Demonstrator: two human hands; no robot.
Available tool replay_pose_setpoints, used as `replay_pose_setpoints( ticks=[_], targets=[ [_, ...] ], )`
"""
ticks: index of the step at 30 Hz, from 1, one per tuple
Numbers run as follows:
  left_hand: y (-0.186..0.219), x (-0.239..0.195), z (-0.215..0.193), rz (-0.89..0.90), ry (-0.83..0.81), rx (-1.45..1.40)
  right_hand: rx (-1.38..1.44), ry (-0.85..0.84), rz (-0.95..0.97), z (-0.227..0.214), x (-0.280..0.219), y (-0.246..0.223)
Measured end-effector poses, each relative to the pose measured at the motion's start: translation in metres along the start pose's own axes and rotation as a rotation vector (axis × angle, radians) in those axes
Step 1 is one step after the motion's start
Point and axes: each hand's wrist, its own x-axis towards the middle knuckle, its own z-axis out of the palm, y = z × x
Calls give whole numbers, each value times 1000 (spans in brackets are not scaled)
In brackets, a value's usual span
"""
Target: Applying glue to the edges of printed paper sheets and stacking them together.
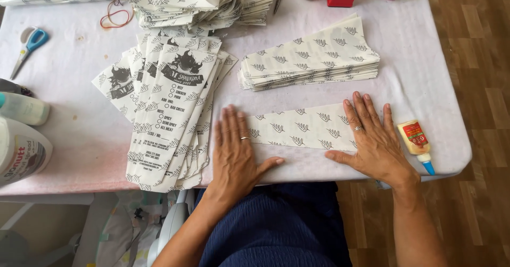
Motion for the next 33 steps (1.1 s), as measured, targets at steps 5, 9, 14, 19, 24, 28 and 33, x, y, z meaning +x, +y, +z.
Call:
replay_pose_setpoints(
  ticks=[5, 9, 14, 19, 24, 28, 33],
  targets=[
    [25, 3, 6, 109, 171, 146, -147, 163, -98, -31, 28, -3],
    [56, 17, 27, 482, 158, 15, -74, 447, -150, -38, 72, -4],
    [67, -9, 16, 527, 197, -13, 18, 171, -193, -34, 119, 14],
    [41, -33, 16, 566, 233, -278, 104, 10, -180, -23, 126, 16],
    [-50, -6, -60, -271, 255, -821, -237, 676, -363, -7, 84, 5],
    [-100, 5, -83, -620, 292, -684, -188, 623, -358, 4, 34, -18],
    [-135, 17, -34, -554, 416, 11, -37, 523, -281, 0, -2, -25]
  ],
)
